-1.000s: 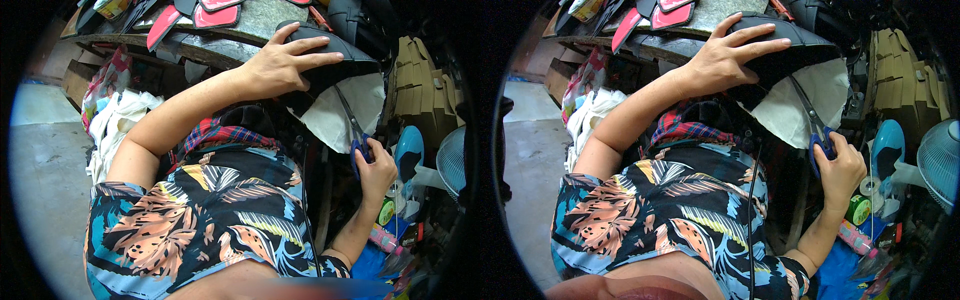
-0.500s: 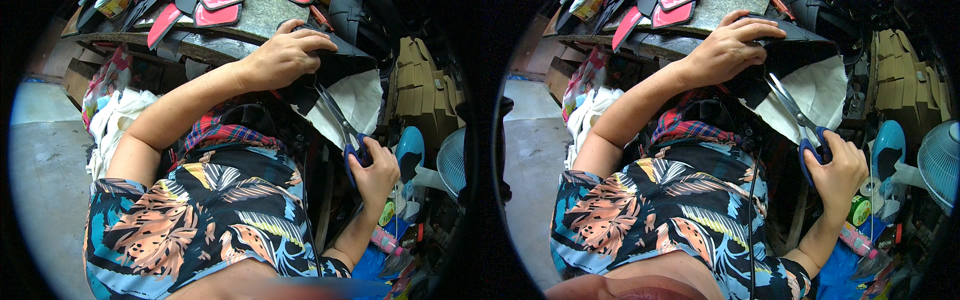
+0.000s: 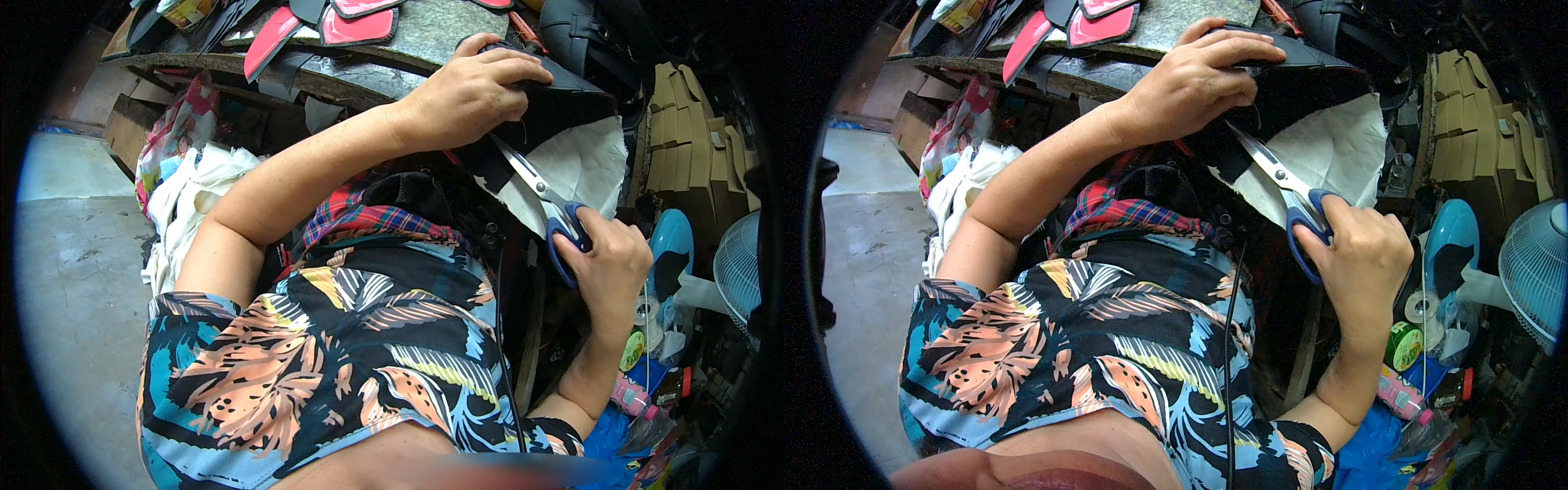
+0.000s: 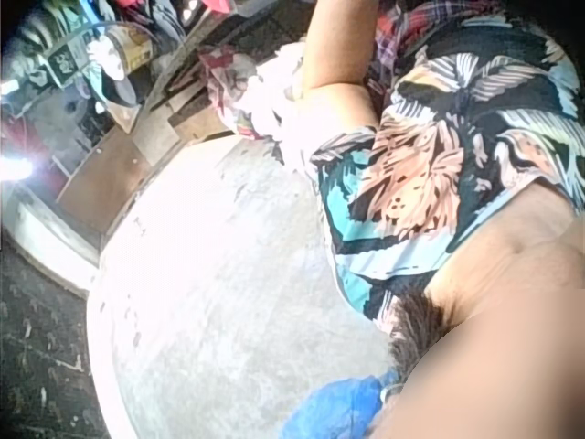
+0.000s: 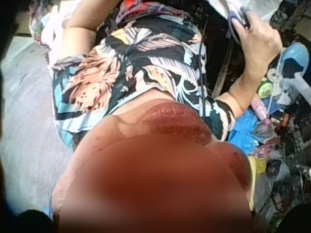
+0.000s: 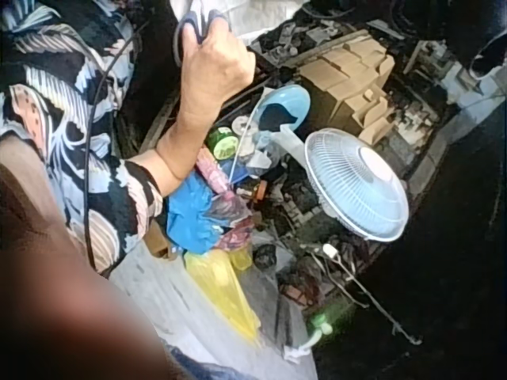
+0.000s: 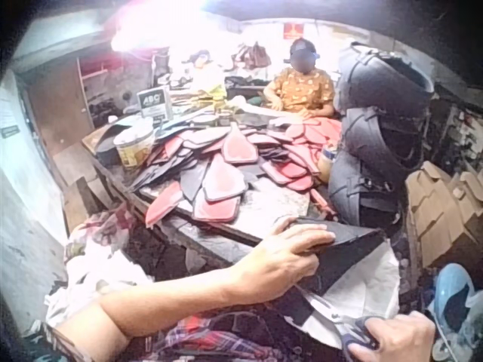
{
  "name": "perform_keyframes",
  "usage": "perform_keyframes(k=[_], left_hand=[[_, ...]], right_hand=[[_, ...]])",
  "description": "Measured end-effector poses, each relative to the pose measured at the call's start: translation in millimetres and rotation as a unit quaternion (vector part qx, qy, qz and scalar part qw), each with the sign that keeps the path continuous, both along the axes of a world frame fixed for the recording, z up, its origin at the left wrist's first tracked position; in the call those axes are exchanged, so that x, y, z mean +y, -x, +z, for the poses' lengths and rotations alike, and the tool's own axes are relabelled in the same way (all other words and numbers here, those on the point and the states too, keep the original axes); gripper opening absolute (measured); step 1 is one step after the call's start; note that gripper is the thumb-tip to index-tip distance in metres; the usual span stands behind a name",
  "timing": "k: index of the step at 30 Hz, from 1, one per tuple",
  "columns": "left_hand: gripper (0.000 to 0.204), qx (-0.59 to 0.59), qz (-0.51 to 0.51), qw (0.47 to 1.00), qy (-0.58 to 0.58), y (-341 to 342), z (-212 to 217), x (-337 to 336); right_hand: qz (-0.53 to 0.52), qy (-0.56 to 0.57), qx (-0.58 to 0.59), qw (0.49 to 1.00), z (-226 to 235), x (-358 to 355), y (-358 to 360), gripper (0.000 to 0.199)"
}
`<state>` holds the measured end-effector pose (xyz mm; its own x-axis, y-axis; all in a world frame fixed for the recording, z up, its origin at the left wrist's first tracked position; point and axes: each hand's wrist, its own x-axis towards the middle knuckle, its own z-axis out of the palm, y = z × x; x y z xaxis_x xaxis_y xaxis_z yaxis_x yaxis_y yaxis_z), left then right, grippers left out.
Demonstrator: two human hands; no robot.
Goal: The person uses scissors to trim excess white insole material from the inside of black sandals. They repeatedly lift the upper strap, cut along the inner edge, and remove trimmed pieces. After finishing one sandal, they place it aside and begin the same process on a second sandal.
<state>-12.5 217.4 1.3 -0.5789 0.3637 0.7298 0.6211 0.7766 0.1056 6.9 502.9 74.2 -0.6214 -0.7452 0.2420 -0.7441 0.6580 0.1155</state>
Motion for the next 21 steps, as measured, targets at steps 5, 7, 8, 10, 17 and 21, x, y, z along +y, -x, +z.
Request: perform_keyframes(k=[5, 7, 8, 10, 17, 21], left_hand=[[0.01, -0.046, 0.001, 0.998, 0.054, -11.5, 3.2, 1.3], [0.011, -0.044, -0.001, 0.996, 0.078, -16.7, 1.1, 5.7], [0.011, -0.053, 0.017, 0.995, 0.083, -17.5, -0.3, 8.3], [0.012, -0.046, 0.044, 0.994, 0.093, -17.5, -4.1, 14.2], [0.01, -0.002, 0.049, 0.993, 0.106, -10.3, -12.5, 21.7], [0.007, -0.003, 0.049, 0.993, 0.107, -8.4, -8.4, 19.4]], right_hand=[[-0.055, 0.023, -0.02, 0.998, 12.7, 29.1, -1.8, 0.036], [-0.105, 0.032, -0.035, 0.993, 17.4, 41.5, -4.0, 0.038], [-0.107, 0.035, -0.03, 0.993, 18.0, 46.2, -5.2, 0.038], [-0.132, 0.041, -0.028, 0.99, 18.9, 52.9, -7.0, 0.038], [-0.092, 0.069, -0.048, 0.992, 15.5, 49.8, -10.2, 0.039], [-0.09, 0.051, -0.054, 0.993, 15.4, 45.5, -9.0, 0.04]])
